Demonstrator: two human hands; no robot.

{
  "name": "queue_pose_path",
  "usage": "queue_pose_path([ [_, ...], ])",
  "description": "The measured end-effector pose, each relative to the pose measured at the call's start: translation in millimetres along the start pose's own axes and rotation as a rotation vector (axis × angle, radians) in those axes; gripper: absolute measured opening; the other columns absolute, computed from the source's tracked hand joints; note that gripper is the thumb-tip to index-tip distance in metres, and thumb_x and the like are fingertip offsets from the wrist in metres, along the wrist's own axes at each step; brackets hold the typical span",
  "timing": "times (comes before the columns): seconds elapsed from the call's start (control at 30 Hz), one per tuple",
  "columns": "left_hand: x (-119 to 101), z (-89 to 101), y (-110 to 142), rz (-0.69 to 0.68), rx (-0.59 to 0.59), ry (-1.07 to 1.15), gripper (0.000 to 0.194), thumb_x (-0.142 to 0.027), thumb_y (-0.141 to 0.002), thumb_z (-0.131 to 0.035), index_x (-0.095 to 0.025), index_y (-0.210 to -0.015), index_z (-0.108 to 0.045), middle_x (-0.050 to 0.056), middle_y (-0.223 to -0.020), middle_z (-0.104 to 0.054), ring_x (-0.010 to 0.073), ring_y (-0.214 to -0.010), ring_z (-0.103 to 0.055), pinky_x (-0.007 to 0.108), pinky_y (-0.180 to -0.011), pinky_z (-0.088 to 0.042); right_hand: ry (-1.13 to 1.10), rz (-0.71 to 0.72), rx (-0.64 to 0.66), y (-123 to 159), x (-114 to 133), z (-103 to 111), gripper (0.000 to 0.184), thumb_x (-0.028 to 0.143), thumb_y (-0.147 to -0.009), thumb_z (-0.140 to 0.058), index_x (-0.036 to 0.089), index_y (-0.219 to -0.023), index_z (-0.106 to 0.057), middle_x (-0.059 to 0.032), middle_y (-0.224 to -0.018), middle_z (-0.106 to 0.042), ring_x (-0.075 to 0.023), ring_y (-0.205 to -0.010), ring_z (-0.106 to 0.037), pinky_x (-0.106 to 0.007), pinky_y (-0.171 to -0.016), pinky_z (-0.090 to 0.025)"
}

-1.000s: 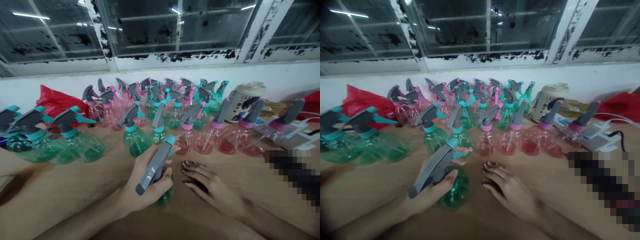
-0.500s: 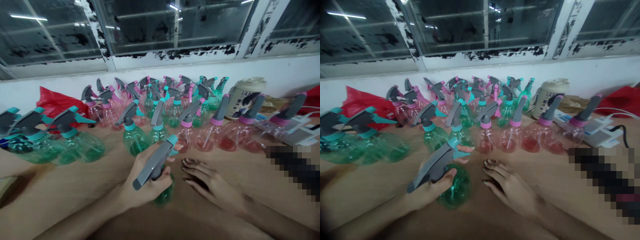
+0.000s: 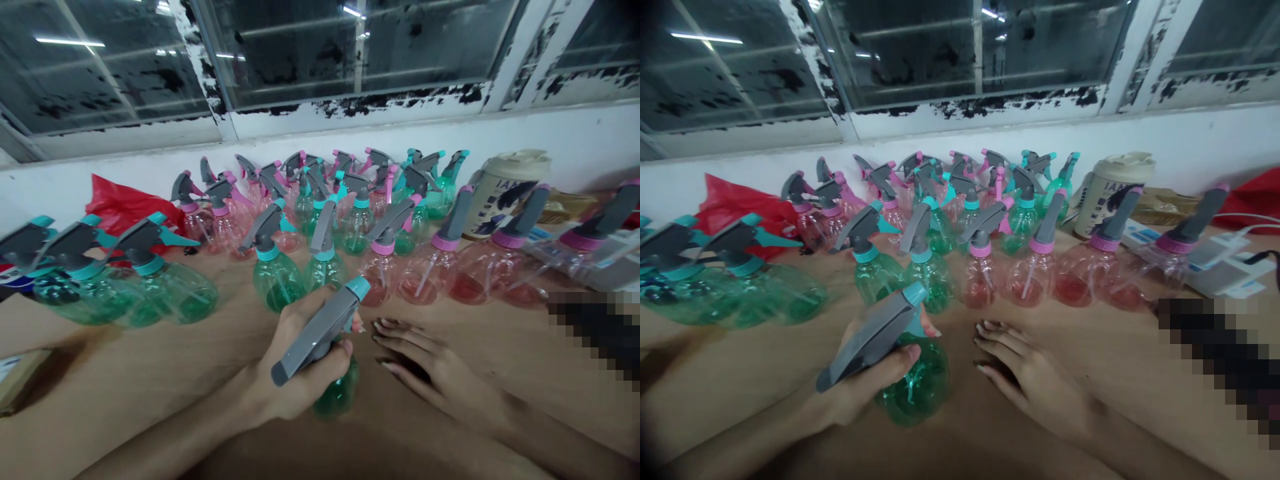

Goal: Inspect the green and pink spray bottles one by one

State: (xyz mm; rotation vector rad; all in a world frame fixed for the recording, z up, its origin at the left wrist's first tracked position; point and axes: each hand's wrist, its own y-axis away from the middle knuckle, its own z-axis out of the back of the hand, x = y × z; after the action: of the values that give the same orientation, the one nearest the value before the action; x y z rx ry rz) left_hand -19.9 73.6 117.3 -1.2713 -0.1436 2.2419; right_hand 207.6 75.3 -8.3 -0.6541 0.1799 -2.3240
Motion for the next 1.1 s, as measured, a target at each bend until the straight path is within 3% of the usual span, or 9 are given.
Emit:
queue_pose_path([
  [0.2,3.5,-0.9,0.2,-0.031,-0.015,-0.069,0.019,-0.016,-0.067,-0.048,-0.022,-0.082,-0.058,0.0,-0.073,-0.06,0.0146,-0.06,-0.056,0.027,-0.06,-0.05,-0.026,-0.015,-0.004,-0.2,0.3,2.3,0.036,0.031,-0.089,-0.048,0.024,-0.124,-0.052,-0.0037,-0.127,-0.056,-0.0205,-0.122,-0.047,-0.041,-0.1,-0.042],
  [0.37,7.3,-5.3,4.2,-0.015,-0.046,-0.119,0.02,-0.015,-0.069,-0.048,-0.021,-0.086,-0.057,0.0,-0.073,-0.061,0.013,-0.053,-0.054,0.026,-0.054,-0.051,-0.049,-0.013,-0.002,-1.0,0.5,3.8,0.037,0.03,-0.089,-0.048,0.024,-0.125,-0.051,-0.0044,-0.127,-0.056,-0.0207,-0.122,-0.046,-0.041,-0.101,-0.041],
  [0.57,5.5,-6.8,4.1,0.001,-0.076,-0.111,0.026,-0.013,-0.066,-0.05,-0.023,-0.089,-0.058,0.002,-0.085,-0.061,0.0171,-0.073,-0.06,0.028,-0.07,-0.053,-0.048,-0.006,0.023,-2.5,0.0,4.2,0.036,0.03,-0.089,-0.047,0.022,-0.124,-0.052,-0.004,-0.128,-0.056,-0.0193,-0.124,-0.044,-0.04,-0.103,-0.04],
  [0.7,5.5,-7.3,2.5,0.022,-0.037,-0.042,0.044,-0.01,-0.066,-0.049,-0.025,-0.107,-0.057,0.001,-0.095,-0.061,0.0131,-0.067,-0.058,0.022,-0.063,-0.052,-0.069,-0.013,-0.002,-2.6,1.8,5.1,0.035,0.029,-0.089,-0.048,0.023,-0.123,-0.052,-0.0045,-0.127,-0.057,-0.0197,-0.123,-0.045,-0.04,-0.101,-0.041],
  [0.93,4.5,-5.4,0.4,0.083,0.012,-0.076,0.05,-0.01,-0.065,-0.048,-0.025,-0.112,-0.056,0.001,-0.093,-0.062,0.0073,-0.044,-0.041,0.021,-0.046,-0.045,-0.066,-0.007,-0.008,-1.8,0.3,3.5,0.036,0.03,-0.089,-0.048,0.023,-0.124,-0.051,-0.0047,-0.127,-0.056,-0.02,-0.122,-0.046,-0.041,-0.101,-0.041],
  [1.1,2.0,-4.3,0.2,0.094,0.041,0.006,0.041,-0.009,-0.063,-0.047,-0.024,-0.099,-0.061,0.001,-0.086,-0.064,0.0117,-0.058,-0.057,0.02,-0.05,-0.049,-0.078,-0.001,-0.023,-1.7,-0.4,3.5,0.035,0.029,-0.088,-0.049,0.025,-0.123,-0.052,-0.0035,-0.124,-0.059,-0.0203,-0.121,-0.048,-0.041,-0.1,-0.043],
])
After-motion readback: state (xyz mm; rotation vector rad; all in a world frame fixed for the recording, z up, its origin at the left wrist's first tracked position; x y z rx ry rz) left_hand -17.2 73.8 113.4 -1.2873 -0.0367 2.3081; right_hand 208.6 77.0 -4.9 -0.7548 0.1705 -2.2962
